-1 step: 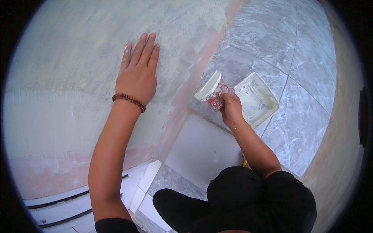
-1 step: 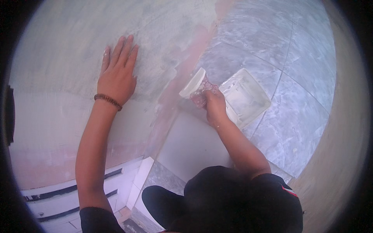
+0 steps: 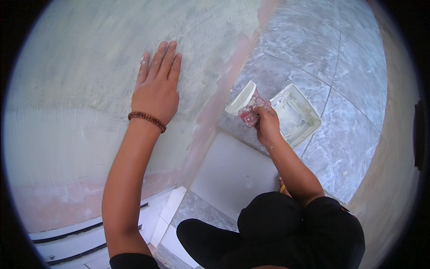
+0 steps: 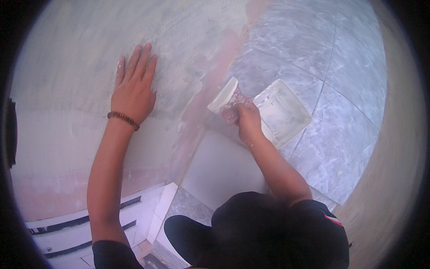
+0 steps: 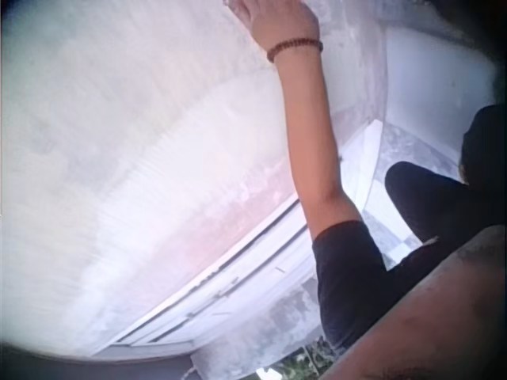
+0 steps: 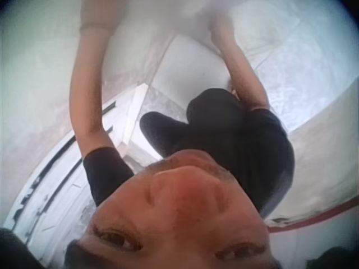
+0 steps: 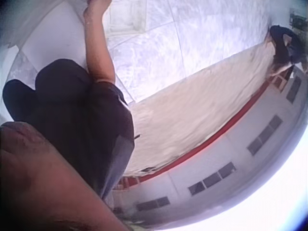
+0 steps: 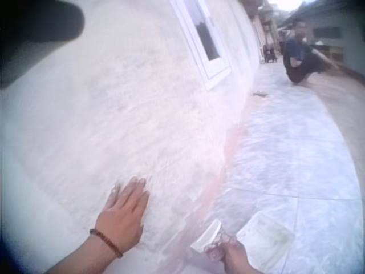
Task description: The person applies white plaster to a wall using a trowel and a small container. They repeatedly scoop plaster and smooth it onto the wall surface, occasionally mixing the plaster in the container.
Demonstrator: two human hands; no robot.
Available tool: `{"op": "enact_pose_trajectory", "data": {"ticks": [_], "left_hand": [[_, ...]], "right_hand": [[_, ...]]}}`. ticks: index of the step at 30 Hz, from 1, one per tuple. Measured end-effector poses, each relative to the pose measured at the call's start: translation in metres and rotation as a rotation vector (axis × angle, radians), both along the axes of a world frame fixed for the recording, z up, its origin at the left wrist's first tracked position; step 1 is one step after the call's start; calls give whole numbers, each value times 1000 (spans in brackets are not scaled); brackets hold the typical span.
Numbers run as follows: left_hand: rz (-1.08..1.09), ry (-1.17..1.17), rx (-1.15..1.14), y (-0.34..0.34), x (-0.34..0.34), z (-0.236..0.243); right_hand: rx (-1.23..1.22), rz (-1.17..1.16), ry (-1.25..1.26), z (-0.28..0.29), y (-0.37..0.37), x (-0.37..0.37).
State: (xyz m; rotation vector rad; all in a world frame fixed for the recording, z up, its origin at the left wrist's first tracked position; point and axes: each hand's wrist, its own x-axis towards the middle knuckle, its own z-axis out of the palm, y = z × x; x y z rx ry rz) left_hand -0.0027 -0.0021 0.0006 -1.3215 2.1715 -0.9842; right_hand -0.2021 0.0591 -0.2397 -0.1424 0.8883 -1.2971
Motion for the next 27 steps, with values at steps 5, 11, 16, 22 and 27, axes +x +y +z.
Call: {"op": "enact_pose_trajectory", "data": {"ticks": [5, 11, 16, 22, 27], "left_hand": [[76, 28, 101, -2, -14, 9], [128, 96, 141, -9, -31, 6], [103, 123, 136, -20, -32, 4], [101, 131, 152, -21, -30, 2], [82, 139, 151, -21, -29, 0]], "right_hand": [[35, -48, -27, -7, -10, -7], [46, 29, 29, -17, -18, -18], [-300, -99, 558, -17, -90, -28], [-586, -172, 1110, -8, -189, -36], [-561, -217, 1195, -23, -210, 24]]}}
